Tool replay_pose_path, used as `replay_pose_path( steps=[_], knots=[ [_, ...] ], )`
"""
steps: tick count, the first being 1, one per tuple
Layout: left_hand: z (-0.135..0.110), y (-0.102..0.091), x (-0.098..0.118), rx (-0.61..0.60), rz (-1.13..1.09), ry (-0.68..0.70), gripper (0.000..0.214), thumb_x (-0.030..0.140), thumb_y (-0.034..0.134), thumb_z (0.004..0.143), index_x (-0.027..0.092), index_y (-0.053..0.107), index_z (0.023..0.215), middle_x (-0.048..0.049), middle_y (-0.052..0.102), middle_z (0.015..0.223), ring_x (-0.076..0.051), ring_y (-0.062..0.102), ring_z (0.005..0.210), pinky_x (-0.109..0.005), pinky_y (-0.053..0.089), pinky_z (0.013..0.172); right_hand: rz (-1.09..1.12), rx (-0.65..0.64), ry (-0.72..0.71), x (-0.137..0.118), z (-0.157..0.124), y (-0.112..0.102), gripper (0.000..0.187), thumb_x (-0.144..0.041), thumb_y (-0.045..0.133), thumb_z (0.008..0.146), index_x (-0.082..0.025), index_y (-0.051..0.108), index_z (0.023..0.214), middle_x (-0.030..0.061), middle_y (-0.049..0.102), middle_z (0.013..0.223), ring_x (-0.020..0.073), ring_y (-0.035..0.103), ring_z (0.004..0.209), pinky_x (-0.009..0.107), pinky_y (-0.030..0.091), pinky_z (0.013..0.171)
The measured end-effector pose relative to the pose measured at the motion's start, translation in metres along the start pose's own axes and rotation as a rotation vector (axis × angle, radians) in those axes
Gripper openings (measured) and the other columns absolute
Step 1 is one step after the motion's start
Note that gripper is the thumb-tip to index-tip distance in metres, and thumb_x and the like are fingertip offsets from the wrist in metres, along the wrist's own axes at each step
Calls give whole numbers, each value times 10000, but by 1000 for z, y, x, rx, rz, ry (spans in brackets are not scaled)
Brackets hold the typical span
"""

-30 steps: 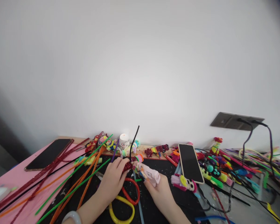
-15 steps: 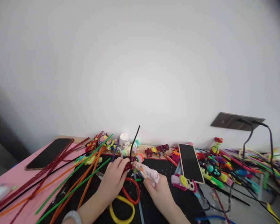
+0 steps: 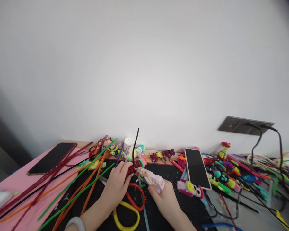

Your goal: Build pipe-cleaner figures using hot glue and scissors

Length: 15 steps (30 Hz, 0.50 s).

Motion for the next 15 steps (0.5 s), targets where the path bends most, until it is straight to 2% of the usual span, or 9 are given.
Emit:
replay_pose_path(
  steps=[10, 15],
  knots=[
    [1, -1, -1, 5, 2, -18, 273, 173, 386, 859, 212, 453, 1121, -76, 547, 1000, -251, 529, 865, -383, 417, 754, 21, -5, -26, -3, -1, 0, 369, -109, 487, 778, -192, 613, 1114, 47, 687, 966, 204, 643, 847, 264, 500, 780],
    [0, 0, 0, 0, 25, -1, 273, 162, 392, 855, 223, 461, 1112, -71, 551, 996, -242, 534, 833, -374, 418, 739, 0, 22, -8, 1, -1, -1, 272, -146, 502, 785, -164, 630, 1024, 56, 683, 886, 193, 637, 777, 247, 501, 711]
  ],
)
Point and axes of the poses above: each hand's wrist, its own z-axis towards the middle knuckle, its own y-axis out of the palm, x = y × z, the point moved 7 cm from there along z, towards the middle knuckle
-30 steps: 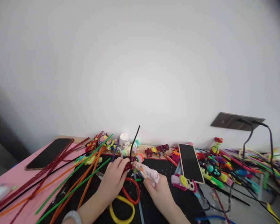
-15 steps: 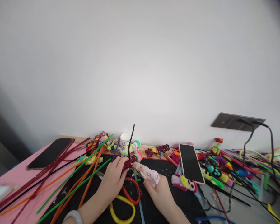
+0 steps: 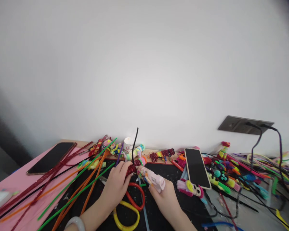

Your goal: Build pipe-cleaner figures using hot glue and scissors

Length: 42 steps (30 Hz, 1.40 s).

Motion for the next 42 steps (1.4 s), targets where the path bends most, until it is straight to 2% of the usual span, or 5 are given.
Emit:
replay_pose_path(
  steps=[6, 17, 24, 35, 42],
  knots=[
    [-1, 2, 3, -13, 45, 45, 277, 175, 388, 863, 216, 463, 1126, -80, 554, 989, -242, 534, 834, -377, 416, 735, -98, 28, 1, -1, 0, 0, 149, -156, 504, 769, -150, 635, 840, 34, 643, 708, 169, 599, 614, 225, 467, 570],
    [0, 1, 9, -10, 166, 106, 282, 145, 399, 859, 200, 476, 1125, -80, 568, 991, -242, 528, 867, -365, 391, 729, 8, 22, 1, -8, 0, -1, 266, -130, 509, 765, -163, 656, 984, 50, 705, 890, 205, 657, 790, 241, 510, 693],
    [-2, 0, 10, 1, 159, 116, 298, 130, 403, 849, 220, 471, 1125, -75, 561, 1007, -230, 527, 866, -348, 386, 730, 45, 47, 18, -8, 1, -2, 271, -137, 531, 759, -155, 663, 995, 62, 706, 934, 218, 660, 837, 244, 515, 732],
    [-2, 2, 7, -25, 155, 83, 280, 137, 390, 869, 206, 449, 1134, -75, 552, 1006, -238, 516, 893, -367, 378, 744, -1, 72, 21, -2, -1, -6, 252, -174, 526, 769, -129, 651, 983, 77, 694, 863, 216, 648, 790, 236, 509, 673],
    [-1, 1, 9, -31, 155, 76, 282, 142, 389, 869, 205, 453, 1136, -76, 556, 1006, -231, 517, 863, -364, 379, 737, -86, 39, 3, -4, -2, -2, 174, -184, 489, 785, -134, 639, 857, 61, 663, 744, 189, 620, 661, 234, 475, 598]
  ],
)
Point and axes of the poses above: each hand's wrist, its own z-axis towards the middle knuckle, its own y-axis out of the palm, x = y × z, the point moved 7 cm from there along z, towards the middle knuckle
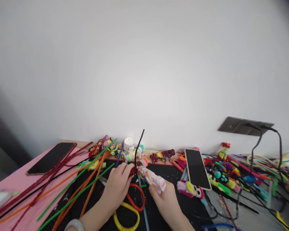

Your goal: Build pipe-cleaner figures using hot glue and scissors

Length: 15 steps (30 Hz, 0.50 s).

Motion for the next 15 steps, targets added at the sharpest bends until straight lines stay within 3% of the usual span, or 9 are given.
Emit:
replay_pose_path(
  steps=[7, 15],
  knots=[
    [0, 1, -2, 3, -4, -12, 275, 148, 397, 863, 203, 462, 1125, -73, 562, 987, -240, 524, 886, -364, 380, 735, -40, -43, 28, 2, -1, 4, 112, -171, 503, 779, -146, 612, 785, 36, 629, 696, 170, 598, 627, 225, 452, 581],
    [1, -1, -6, 40, -6, -40, 275, 158, 394, 863, 210, 462, 1124, -74, 558, 991, -241, 532, 880, -360, 385, 729, 5, -38, -4, 1, -1, 2, 246, -169, 478, 808, -149, 618, 1010, 64, 666, 817, 191, 624, 723, 243, 476, 669]
  ],
)
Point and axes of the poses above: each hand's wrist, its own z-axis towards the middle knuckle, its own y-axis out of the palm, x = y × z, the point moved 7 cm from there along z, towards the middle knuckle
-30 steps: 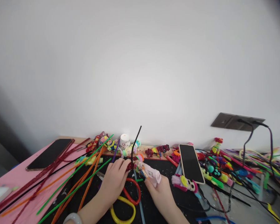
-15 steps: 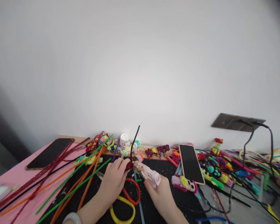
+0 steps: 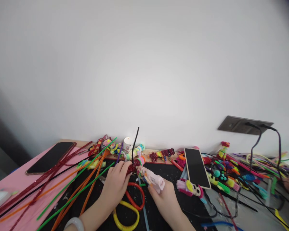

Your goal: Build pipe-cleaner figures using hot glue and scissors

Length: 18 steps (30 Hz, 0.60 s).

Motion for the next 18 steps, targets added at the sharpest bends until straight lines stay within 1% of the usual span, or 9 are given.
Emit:
replay_pose_path(
  steps=[2, 4, 12, 15, 18],
  knots=[
    [0, 1, 0, -9, -1, 5, 276, 157, 394, 864, 213, 460, 1126, -73, 557, 990, -242, 531, 876, -361, 386, 727, 12, 21, -13, 0, 0, -1, 271, -176, 477, 814, -144, 605, 1051, 77, 669, 865, 198, 627, 758, 249, 481, 694],
    [1, 2, 1, -18, -4, 14, 273, 160, 392, 868, 214, 458, 1128, -74, 556, 994, -242, 530, 875, -365, 386, 730, 14, 33, -16, 1, 0, -2, 270, -190, 481, 818, -138, 607, 1052, 84, 670, 881, 203, 628, 772, 255, 484, 706],
    [-2, 3, 3, -32, -7, 31, 278, 149, 394, 865, 213, 460, 1127, -74, 558, 993, -239, 528, 867, -366, 388, 730, -10, 36, -9, 0, -2, -1, 212, -186, 493, 799, -141, 635, 951, 62, 667, 786, 190, 626, 701, 244, 484, 657],
    [-2, 2, 4, -30, -5, 41, 282, 145, 390, 863, 212, 461, 1128, -74, 560, 996, -236, 529, 871, -363, 388, 733, -12, 23, -5, -2, -1, -1, 176, -181, 495, 794, -142, 646, 876, 50, 658, 732, 181, 621, 661, 230, 478, 619],
    [-2, 1, 4, -21, -1, 39, 287, 147, 387, 861, 217, 462, 1129, -72, 561, 994, -234, 532, 867, -362, 391, 735, 8, 11, 2, -3, 1, 0, 184, -157, 506, 776, -155, 656, 882, 48, 672, 762, 184, 631, 691, 223, 482, 630]
  ],
)
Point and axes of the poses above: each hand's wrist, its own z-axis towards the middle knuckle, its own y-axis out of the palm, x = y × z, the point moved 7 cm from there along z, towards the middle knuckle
